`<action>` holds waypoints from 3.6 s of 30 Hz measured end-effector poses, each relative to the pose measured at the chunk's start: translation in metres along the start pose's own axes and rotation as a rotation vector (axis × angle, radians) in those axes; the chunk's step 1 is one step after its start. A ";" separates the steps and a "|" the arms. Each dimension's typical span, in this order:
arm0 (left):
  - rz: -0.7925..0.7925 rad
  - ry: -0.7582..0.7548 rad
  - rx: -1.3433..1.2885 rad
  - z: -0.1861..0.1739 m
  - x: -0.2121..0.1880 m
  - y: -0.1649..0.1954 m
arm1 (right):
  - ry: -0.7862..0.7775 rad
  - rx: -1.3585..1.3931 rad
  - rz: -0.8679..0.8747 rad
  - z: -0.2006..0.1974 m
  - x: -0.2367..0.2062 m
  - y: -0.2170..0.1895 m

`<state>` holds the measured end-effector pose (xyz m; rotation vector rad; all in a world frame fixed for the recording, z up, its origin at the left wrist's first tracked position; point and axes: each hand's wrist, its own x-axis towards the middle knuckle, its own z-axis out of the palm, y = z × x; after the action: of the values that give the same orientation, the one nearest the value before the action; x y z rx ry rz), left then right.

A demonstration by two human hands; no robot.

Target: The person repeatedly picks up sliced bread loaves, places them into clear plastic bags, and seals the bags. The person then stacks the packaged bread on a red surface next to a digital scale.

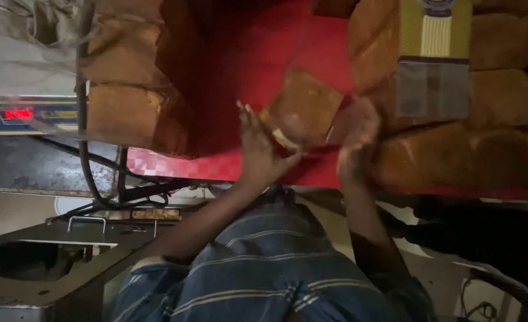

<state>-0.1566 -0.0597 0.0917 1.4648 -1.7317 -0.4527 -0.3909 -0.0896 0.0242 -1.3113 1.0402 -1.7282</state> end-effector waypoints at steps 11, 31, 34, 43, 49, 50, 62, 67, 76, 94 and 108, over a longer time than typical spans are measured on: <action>-0.374 -0.288 -0.187 0.026 0.027 -0.119 | -0.544 -0.787 0.069 0.071 0.000 0.066; -0.045 -0.295 -0.437 -0.090 0.004 -0.092 | -0.297 -0.626 0.046 0.232 0.032 0.097; 0.135 -0.312 -0.448 -0.074 0.024 -0.050 | -0.333 -0.569 0.246 0.159 -0.036 0.074; 0.826 -0.263 -0.185 0.039 0.098 0.127 | -0.494 -0.331 0.193 0.031 -0.072 0.044; 0.991 -0.281 0.282 0.080 0.133 0.176 | -0.569 -0.251 0.147 -0.001 -0.064 0.031; 1.015 -0.333 0.323 0.082 0.136 0.177 | -0.584 -0.239 0.141 -0.004 -0.064 0.029; 1.026 -0.200 -0.039 0.092 0.174 0.140 | -0.544 -0.362 0.220 0.008 -0.054 0.008; 0.159 -0.180 -0.732 0.068 0.140 0.086 | -0.328 -0.668 0.112 0.029 -0.052 0.007; -0.025 0.043 -0.492 -0.123 0.048 -0.017 | 0.023 -0.973 -0.282 0.076 0.045 0.068; -0.175 -0.117 -0.150 -0.138 -0.037 -0.046 | 0.521 -1.180 0.245 0.159 0.264 0.146; 0.248 0.097 0.246 -0.172 0.002 -0.012 | 0.493 -0.823 0.044 0.157 0.266 0.151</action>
<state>-0.0181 -0.0265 0.1892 1.3881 -1.9103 -0.0378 -0.2869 -0.4174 0.0165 -1.3075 2.2098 -1.6819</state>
